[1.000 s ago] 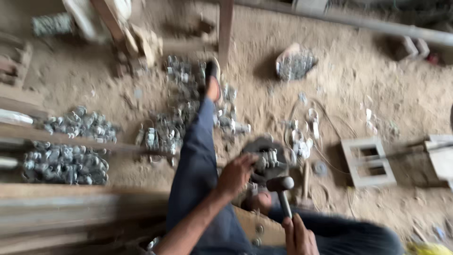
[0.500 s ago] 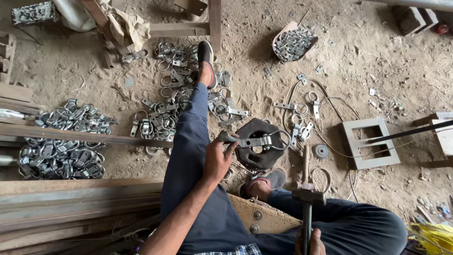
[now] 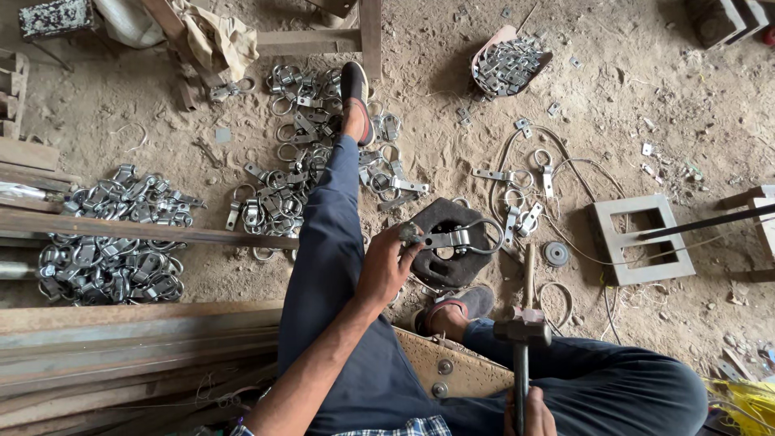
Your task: The person sits on the ground and uses a hammer to strike metal parts placed on a small anvil. They repeatedly pick up metal pieces, position them on the anvil, and hit them with the hammer to shape or flatten them.
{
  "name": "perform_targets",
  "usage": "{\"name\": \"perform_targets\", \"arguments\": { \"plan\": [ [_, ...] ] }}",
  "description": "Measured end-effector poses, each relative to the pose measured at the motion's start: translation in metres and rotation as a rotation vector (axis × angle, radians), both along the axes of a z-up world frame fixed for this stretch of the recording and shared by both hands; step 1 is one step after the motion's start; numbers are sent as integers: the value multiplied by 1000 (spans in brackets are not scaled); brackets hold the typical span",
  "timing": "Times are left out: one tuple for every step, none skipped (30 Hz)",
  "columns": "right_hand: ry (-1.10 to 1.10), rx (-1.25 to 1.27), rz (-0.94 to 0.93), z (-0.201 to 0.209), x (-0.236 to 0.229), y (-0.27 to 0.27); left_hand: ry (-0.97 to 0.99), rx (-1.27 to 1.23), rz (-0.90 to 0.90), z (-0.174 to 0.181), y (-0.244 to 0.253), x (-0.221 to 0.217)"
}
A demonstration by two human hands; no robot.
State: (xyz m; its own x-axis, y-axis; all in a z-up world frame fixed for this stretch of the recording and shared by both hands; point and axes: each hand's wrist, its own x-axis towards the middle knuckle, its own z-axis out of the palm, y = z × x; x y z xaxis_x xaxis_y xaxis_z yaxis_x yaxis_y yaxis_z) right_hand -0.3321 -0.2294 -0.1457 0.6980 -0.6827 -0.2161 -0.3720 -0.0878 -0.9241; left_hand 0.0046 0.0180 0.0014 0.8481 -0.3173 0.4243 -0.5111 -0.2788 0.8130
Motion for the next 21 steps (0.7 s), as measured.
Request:
{"name": "perform_targets", "arguments": {
  "plan": [
    [21,107,-19,8,5,4,-38,5,1,-5,-1,1],
    [46,207,-42,18,9,8,-76,8,2,-12,-2,2],
    [68,295,-64,26,15,13,-113,11,3,-19,-4,4],
    [83,365,-84,34,19,16,-35,17,-15,-28,-6,8],
    [93,420,-102,41,23,18,43,24,-33,-37,-7,15],
    [100,455,-85,48,27,21,123,32,-51,-46,-8,21],
    [106,503,-49,53,31,21,218,-37,-76,-53,-10,29],
    [122,517,-36,59,33,23,316,-103,-100,-58,-11,38],
    [139,531,-24,66,35,24,414,-169,-123,-60,-11,44],
    [154,544,-12,73,38,25,473,-162,-102,-59,-8,50],
    [176,575,-101,79,41,27,533,-155,-82,-56,-3,54],
    [196,602,-191,83,46,30,593,-150,-64,-53,-2,54],
    [215,626,-283,89,48,32,607,-146,-72,-48,-3,50],
    [186,610,-169,94,52,29,616,-139,-79,-42,-2,49],
    [157,592,-57,101,56,24,625,-132,-86,-38,-2,47],
    [127,573,55,107,59,25,612,-124,-80,-35,-2,45],
    [175,566,33,113,62,27,599,-115,-74,-33,-3,41],
    [225,558,14,121,64,28,588,-107,-66,-33,-3,37],
    [275,550,-6,130,67,30,578,-95,-69,-33,-2,33],
    [285,554,-5,137,71,31,570,-84,-71,-34,-1,28],
    [294,558,-4,143,73,33,562,-73,-73,-34,0,23]
  ]
}}
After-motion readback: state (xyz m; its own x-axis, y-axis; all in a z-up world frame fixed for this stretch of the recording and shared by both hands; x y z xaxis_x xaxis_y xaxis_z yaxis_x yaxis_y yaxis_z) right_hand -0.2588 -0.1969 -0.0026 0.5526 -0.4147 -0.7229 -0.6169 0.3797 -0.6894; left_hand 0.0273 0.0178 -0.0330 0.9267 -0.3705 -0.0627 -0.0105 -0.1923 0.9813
